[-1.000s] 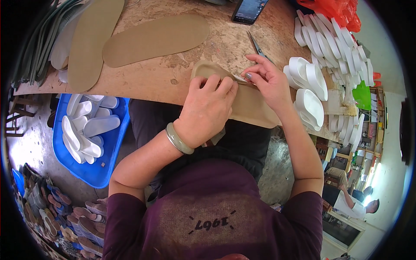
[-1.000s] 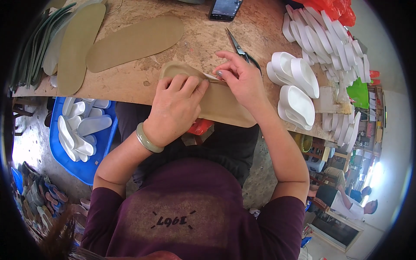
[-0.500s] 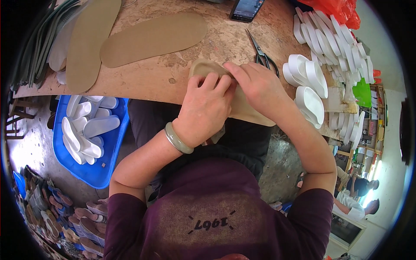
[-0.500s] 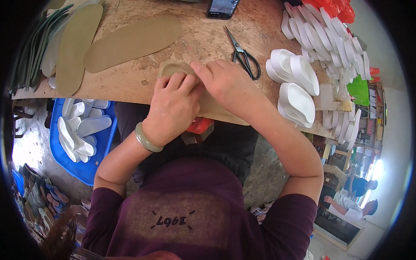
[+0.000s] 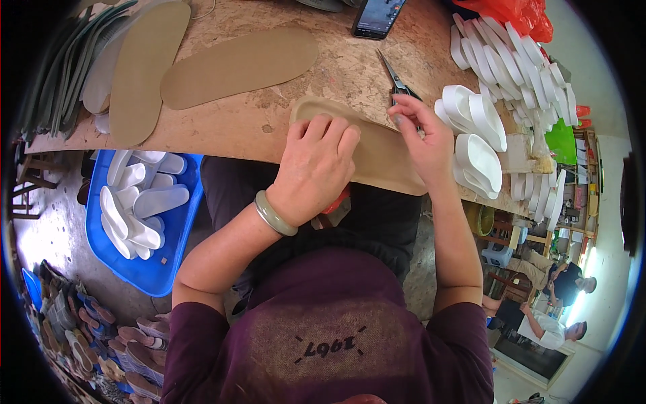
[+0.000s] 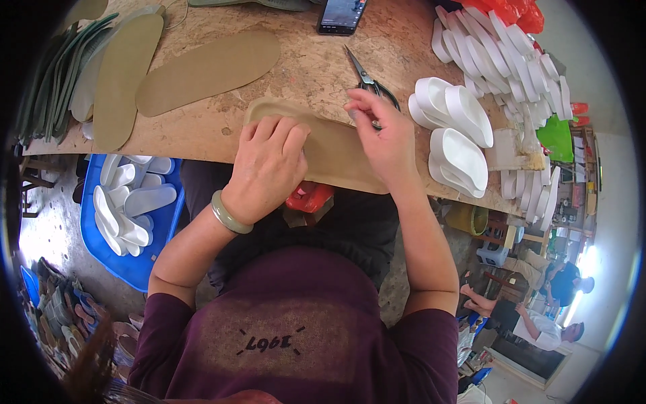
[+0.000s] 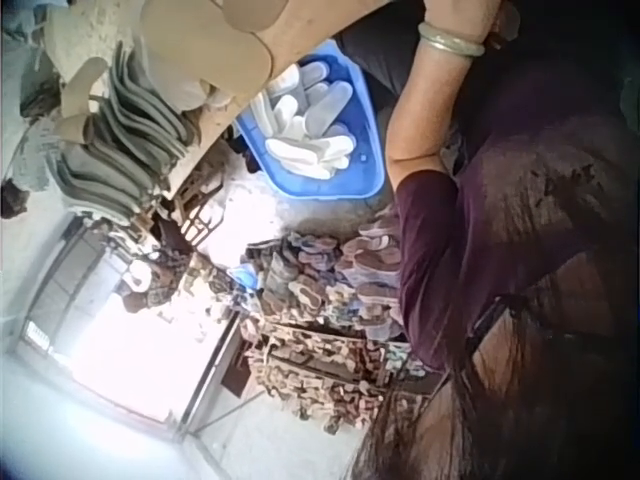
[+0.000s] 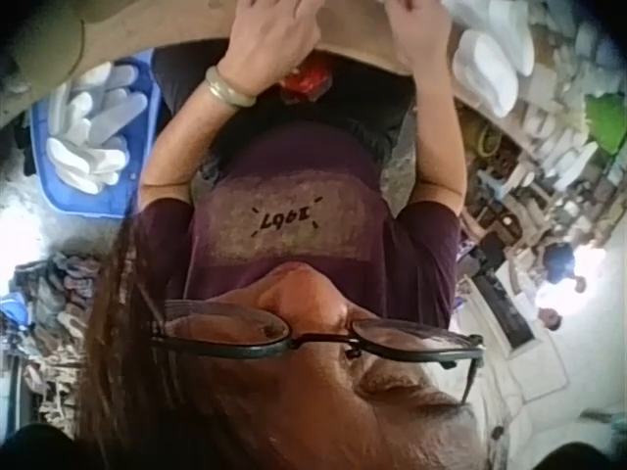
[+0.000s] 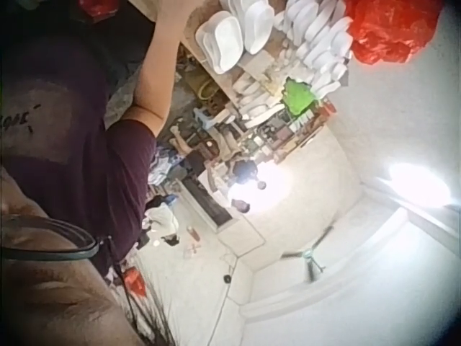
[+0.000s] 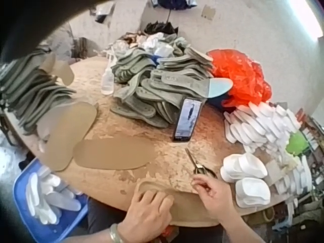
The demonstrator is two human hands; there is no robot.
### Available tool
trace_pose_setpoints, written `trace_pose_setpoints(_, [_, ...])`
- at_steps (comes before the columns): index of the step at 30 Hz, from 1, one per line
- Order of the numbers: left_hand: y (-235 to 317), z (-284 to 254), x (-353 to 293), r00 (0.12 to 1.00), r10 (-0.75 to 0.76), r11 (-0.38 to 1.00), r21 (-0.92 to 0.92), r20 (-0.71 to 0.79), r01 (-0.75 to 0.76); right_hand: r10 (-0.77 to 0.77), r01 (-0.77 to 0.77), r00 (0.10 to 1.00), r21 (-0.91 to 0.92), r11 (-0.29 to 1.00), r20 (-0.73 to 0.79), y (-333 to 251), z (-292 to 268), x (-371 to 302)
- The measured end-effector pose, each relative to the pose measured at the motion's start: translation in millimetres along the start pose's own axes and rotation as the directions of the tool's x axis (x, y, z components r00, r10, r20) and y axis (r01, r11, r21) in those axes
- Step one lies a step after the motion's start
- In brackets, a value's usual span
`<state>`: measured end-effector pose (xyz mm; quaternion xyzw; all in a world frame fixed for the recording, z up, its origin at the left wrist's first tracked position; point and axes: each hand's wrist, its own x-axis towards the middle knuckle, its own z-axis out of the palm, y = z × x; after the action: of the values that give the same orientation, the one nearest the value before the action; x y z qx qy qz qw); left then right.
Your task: Cutting and assembling shoe insole components in a factory setting.
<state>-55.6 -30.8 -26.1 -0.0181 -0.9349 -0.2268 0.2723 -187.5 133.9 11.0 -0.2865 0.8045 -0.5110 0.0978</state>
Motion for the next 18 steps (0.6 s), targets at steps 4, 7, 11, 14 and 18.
trace_pose_setpoints(4, [3.5, -2.8, 0.7, 0.999, 0.048, 0.996, 0.077, 0.013, -0.049, -0.164, 0.2, 0.977, -0.326, 0.924, 0.135, -20.2, 6.2, 2.3])
trace_pose_setpoints(7, [6.1, -3.8, 1.5, 0.998, 0.063, 0.996, 0.063, 0.006, -0.063, -0.155, 0.203, 0.975, -0.363, 0.909, 0.158, -17.9, 18.6, 3.7])
trace_pose_setpoints(11, [7.9, 4.2, -1.4, 0.992, 0.125, 0.99, 0.06, -0.013, -0.124, -0.072, 0.127, 0.984, -0.359, 0.925, 0.162, -15.4, 22.5, 9.3])
trace_pose_setpoints(14, [7.6, 3.2, -3.5, 0.992, 0.114, 0.992, 0.051, 0.046, -0.116, 0.148, -0.099, 0.962, -0.212, 0.972, 0.23, -12.5, 18.2, 25.6])
trace_pose_setpoints(18, [9.0, 0.8, -4.5, 0.995, 0.072, 0.997, 0.003, 0.066, -0.072, 0.446, -0.551, 0.75, 0.088, 0.83, 0.487, -8.7, 8.2, 55.9])
